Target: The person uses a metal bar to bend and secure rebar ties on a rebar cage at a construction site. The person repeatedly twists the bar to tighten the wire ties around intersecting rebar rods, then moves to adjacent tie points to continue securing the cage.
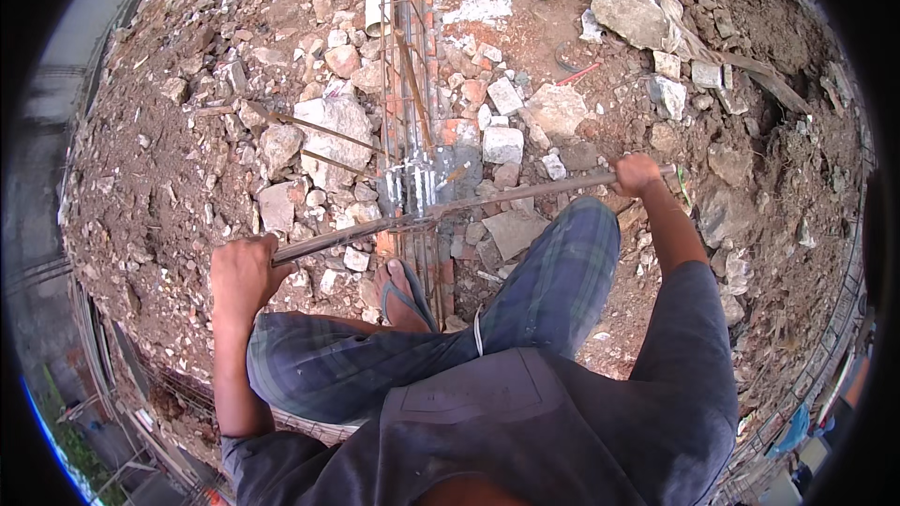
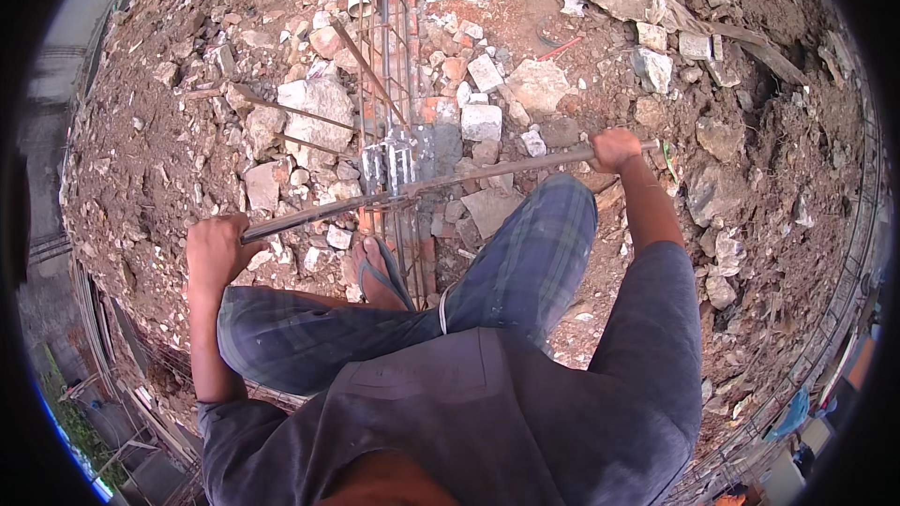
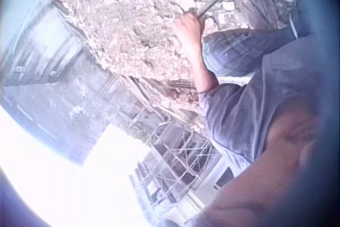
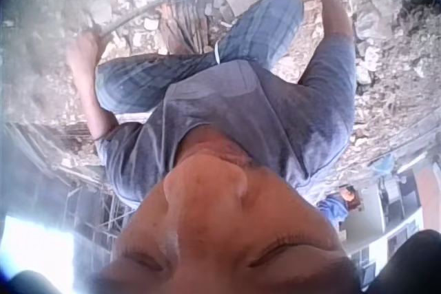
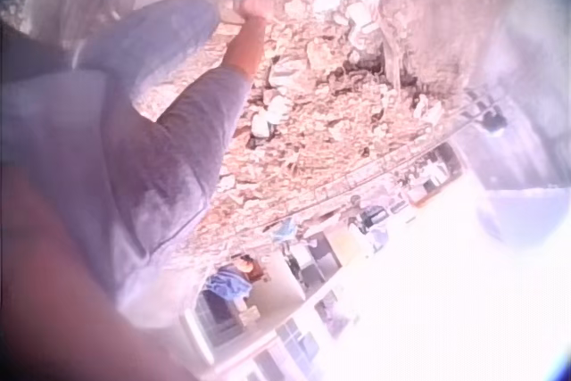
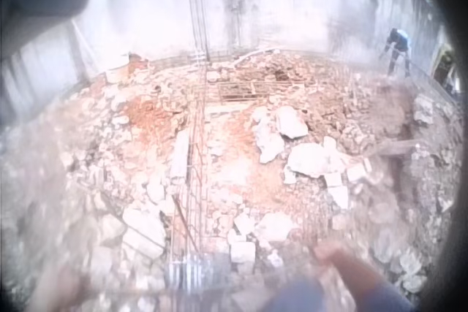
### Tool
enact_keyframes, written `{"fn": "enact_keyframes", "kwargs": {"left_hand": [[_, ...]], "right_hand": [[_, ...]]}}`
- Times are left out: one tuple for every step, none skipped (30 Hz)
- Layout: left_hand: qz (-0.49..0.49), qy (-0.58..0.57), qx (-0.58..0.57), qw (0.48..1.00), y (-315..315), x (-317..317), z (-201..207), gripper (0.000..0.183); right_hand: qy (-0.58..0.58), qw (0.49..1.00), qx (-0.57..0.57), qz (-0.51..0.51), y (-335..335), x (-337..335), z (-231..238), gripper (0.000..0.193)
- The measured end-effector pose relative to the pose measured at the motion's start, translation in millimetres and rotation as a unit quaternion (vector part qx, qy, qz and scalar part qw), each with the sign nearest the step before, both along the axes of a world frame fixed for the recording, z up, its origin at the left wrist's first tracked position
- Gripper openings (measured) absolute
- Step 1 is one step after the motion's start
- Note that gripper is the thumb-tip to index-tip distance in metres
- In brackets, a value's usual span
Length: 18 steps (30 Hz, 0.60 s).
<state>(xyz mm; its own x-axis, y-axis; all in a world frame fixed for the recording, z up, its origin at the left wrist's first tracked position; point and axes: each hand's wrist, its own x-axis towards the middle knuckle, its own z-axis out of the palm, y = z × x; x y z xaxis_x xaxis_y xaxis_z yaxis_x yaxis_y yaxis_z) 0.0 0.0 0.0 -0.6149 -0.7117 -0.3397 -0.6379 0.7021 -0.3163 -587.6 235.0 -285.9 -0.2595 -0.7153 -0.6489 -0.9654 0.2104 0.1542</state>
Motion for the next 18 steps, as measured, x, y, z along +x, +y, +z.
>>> {"fn": "enact_keyframes", "kwargs": {"left_hand": [[0.0,0.01,-0.016,1.0,-7,-6,-1,0.044],[0.001,0.02,-0.032,0.999,-14,-13,-1,0.044],[-0.004,0.014,0.033,0.999,28,11,-7,0.046],[-0.019,0.02,0.013,1.0,24,9,-2,0.047],[-0.033,0.026,-0.006,0.999,17,8,3,0.048],[-0.035,0.022,-0.013,0.999,17,11,1,0.052],[-0.025,0.009,-0.015,1.0,16,11,2,0.051],[-0.015,-0.004,-0.017,1.0,16,8,5,0.051],[-0.01,-0.014,-0.017,1.0,15,5,5,0.051],[-0.009,-0.029,-0.034,0.999,16,3,2,0.054],[-0.009,-0.034,-0.039,0.999,15,4,1,0.055],[-0.009,-0.038,-0.044,0.998,14,4,-1,0.056],[-0.009,-0.041,-0.05,0.998,12,3,-2,0.057],[-0.002,-0.047,-0.045,0.998,10,2,-1,0.057],[0.006,-0.054,-0.039,0.998,8,1,-1,0.058],[0.014,-0.061,-0.032,0.997,7,0,-1,0.058],[0.007,-0.054,-0.036,0.998,6,1,-2,0.058],[0.001,-0.048,-0.041,0.998,6,2,-2,0.058]], "right_hand": [[0.011,1.0,-0.022,-0.013,-13,-3,3,0.046],[0.022,0.998,-0.045,-0.026,-25,-9,7,0.043],[0.019,0.999,0.025,-0.029,54,21,23,0.042],[0.026,0.999,0.01,-0.042,55,23,20,0.042],[0.033,0.998,-0.005,-0.054,52,24,19,0.041],[0.04,0.996,0.023,-0.075,45,34,28,0.041],[0.039,0.995,0.012,-0.086,42,37,29,0.041],[0.038,0.995,0.001,-0.097,37,39,28,0.041],[0.04,0.993,-0.008,-0.114,36,39,29,0.04],[0.04,0.992,0.006,-0.119,37,37,27,0.039],[0.041,0.993,-0.001,-0.113,41,40,26,0.039],[0.043,0.993,-0.009,-0.107,42,42,25,0.038],[0.046,0.994,-0.017,-0.1,44,43,24,0.038],[0.048,0.993,-0.017,-0.106,44,44,24,0.038],[0.049,0.993,-0.014,-0.11,45,46,24,0.038],[0.051,0.992,-0.012,-0.115,46,47,24,0.039],[0.052,0.992,-0.016,-0.116,48,47,23,0.039],[0.052,0.992,-0.021,-0.116,49,49,23,0.039]]}}
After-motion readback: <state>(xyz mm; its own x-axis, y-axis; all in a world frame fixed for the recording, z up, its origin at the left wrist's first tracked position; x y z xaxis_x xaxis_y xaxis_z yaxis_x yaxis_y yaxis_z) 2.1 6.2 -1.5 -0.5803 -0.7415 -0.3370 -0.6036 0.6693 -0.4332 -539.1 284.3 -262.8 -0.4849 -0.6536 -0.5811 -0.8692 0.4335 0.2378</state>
